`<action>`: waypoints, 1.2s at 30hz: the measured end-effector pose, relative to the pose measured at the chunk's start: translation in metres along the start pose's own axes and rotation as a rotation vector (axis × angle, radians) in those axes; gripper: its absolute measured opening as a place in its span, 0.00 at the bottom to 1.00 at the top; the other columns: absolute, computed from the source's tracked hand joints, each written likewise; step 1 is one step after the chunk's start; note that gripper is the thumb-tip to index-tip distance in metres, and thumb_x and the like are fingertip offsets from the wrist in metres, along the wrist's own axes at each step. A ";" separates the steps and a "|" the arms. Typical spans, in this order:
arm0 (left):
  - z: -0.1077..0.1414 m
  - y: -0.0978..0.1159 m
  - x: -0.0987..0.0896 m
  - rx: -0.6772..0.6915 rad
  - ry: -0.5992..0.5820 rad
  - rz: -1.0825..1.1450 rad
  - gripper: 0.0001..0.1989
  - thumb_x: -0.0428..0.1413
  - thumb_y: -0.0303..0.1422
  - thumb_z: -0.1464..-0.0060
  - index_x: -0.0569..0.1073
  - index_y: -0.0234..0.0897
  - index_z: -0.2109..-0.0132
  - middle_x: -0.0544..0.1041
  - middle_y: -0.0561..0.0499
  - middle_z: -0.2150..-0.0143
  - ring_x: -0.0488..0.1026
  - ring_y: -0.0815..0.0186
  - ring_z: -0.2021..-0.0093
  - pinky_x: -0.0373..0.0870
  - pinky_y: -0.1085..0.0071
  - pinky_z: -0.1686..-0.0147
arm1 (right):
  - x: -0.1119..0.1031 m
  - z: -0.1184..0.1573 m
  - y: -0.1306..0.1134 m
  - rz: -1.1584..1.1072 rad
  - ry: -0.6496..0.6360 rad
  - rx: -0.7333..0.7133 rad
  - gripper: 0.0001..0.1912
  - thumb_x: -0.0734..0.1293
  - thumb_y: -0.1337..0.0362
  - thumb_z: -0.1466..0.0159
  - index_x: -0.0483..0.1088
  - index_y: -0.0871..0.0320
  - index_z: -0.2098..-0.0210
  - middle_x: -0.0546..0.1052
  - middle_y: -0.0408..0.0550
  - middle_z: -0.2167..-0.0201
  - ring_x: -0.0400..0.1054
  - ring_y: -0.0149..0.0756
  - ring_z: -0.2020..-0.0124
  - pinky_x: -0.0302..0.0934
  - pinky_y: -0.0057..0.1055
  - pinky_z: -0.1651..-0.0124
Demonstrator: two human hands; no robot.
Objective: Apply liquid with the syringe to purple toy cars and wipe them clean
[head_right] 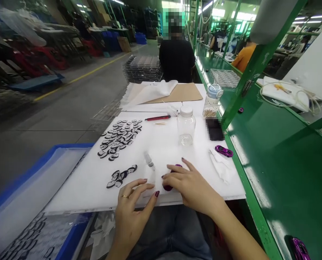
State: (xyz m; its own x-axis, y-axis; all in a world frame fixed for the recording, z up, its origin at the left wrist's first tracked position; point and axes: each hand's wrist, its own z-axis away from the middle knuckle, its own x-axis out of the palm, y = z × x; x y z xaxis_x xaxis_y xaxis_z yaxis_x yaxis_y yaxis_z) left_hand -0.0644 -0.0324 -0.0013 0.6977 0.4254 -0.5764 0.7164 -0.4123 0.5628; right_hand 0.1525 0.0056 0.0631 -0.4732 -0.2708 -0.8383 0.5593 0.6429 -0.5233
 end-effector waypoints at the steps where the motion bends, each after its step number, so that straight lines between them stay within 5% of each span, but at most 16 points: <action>1: 0.000 0.002 0.000 0.047 0.039 0.003 0.06 0.60 0.26 0.43 0.75 0.40 0.59 0.72 0.47 0.57 0.71 0.59 0.55 0.72 0.64 0.57 | -0.002 -0.003 0.001 -0.048 -0.017 -0.019 0.28 0.56 0.84 0.42 0.71 0.52 0.52 0.75 0.43 0.43 0.57 0.40 0.32 0.46 0.54 0.29; 7: -0.003 0.015 0.004 0.215 0.018 0.080 0.07 0.59 0.23 0.42 0.74 0.37 0.58 0.76 0.49 0.61 0.73 0.63 0.58 0.68 0.66 0.56 | 0.002 -0.027 -0.005 -0.265 0.419 0.183 0.14 0.63 0.69 0.34 0.70 0.56 0.50 0.77 0.51 0.51 0.74 0.38 0.53 0.71 0.36 0.51; 11: -0.007 0.016 0.011 0.203 0.028 0.056 0.05 0.60 0.25 0.41 0.75 0.38 0.58 0.78 0.51 0.64 0.73 0.63 0.62 0.65 0.66 0.59 | 0.007 -0.061 -0.007 -0.335 0.275 0.184 0.19 0.66 0.65 0.35 0.67 0.57 0.45 0.75 0.53 0.45 0.73 0.41 0.50 0.68 0.39 0.47; 14: -0.008 0.016 0.015 0.185 0.059 0.056 0.05 0.59 0.24 0.41 0.74 0.38 0.60 0.78 0.53 0.67 0.73 0.64 0.64 0.64 0.66 0.61 | 0.004 -0.077 -0.004 -0.435 0.146 0.125 0.08 0.63 0.64 0.32 0.72 0.56 0.56 0.79 0.48 0.55 0.73 0.40 0.51 0.66 0.38 0.47; 17: -0.007 0.016 0.018 0.163 0.068 0.048 0.05 0.60 0.25 0.42 0.73 0.38 0.61 0.78 0.53 0.68 0.73 0.64 0.65 0.63 0.66 0.61 | -0.003 -0.077 -0.002 -0.617 0.144 0.091 0.12 0.60 0.60 0.29 0.73 0.55 0.63 0.79 0.48 0.55 0.73 0.39 0.50 0.66 0.36 0.47; 21: -0.006 0.017 0.021 0.158 0.088 -0.041 0.06 0.62 0.33 0.42 0.74 0.37 0.59 0.77 0.51 0.68 0.72 0.62 0.66 0.62 0.65 0.62 | -0.003 -0.070 0.003 -0.540 0.463 0.177 0.12 0.60 0.61 0.30 0.71 0.56 0.66 0.80 0.49 0.55 0.74 0.38 0.51 0.65 0.34 0.49; 25: -0.008 0.026 0.027 0.044 0.049 -0.074 0.12 0.60 0.43 0.41 0.74 0.38 0.61 0.74 0.53 0.71 0.70 0.62 0.69 0.59 0.65 0.63 | 0.017 -0.074 0.008 -0.169 0.581 0.359 0.09 0.60 0.68 0.34 0.71 0.56 0.64 0.80 0.46 0.66 0.74 0.37 0.65 0.64 0.34 0.61; 27: -0.011 0.033 0.032 -0.004 0.077 -0.062 0.11 0.59 0.41 0.39 0.74 0.39 0.62 0.74 0.54 0.72 0.70 0.63 0.70 0.59 0.64 0.63 | 0.026 -0.077 0.010 -0.081 0.668 0.366 0.08 0.61 0.69 0.35 0.72 0.56 0.64 0.80 0.46 0.68 0.74 0.37 0.66 0.64 0.36 0.59; 32: -0.011 0.036 0.031 0.011 0.139 -0.021 0.04 0.57 0.25 0.40 0.74 0.39 0.62 0.76 0.53 0.70 0.71 0.63 0.67 0.61 0.63 0.60 | 0.034 -0.071 0.009 -0.046 1.073 0.262 0.07 0.62 0.70 0.35 0.72 0.56 0.65 0.79 0.42 0.71 0.73 0.33 0.71 0.64 0.44 0.47; 36: 0.018 0.023 0.015 0.154 0.191 0.154 0.08 0.56 0.21 0.45 0.74 0.35 0.59 0.76 0.51 0.70 0.71 0.65 0.69 0.67 0.67 0.65 | 0.038 -0.055 0.003 -0.060 1.433 -0.021 0.06 0.62 0.65 0.34 0.69 0.53 0.67 0.72 0.40 0.79 0.67 0.33 0.79 0.69 0.41 0.63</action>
State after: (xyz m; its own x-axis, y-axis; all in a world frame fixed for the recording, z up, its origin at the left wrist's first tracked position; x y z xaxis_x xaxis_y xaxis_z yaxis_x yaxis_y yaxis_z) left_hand -0.0376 -0.0495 -0.0076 0.7960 0.4861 -0.3607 0.6038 -0.5951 0.5304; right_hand 0.0988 0.0368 0.0377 -0.7680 0.6371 0.0654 0.5100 0.6702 -0.5393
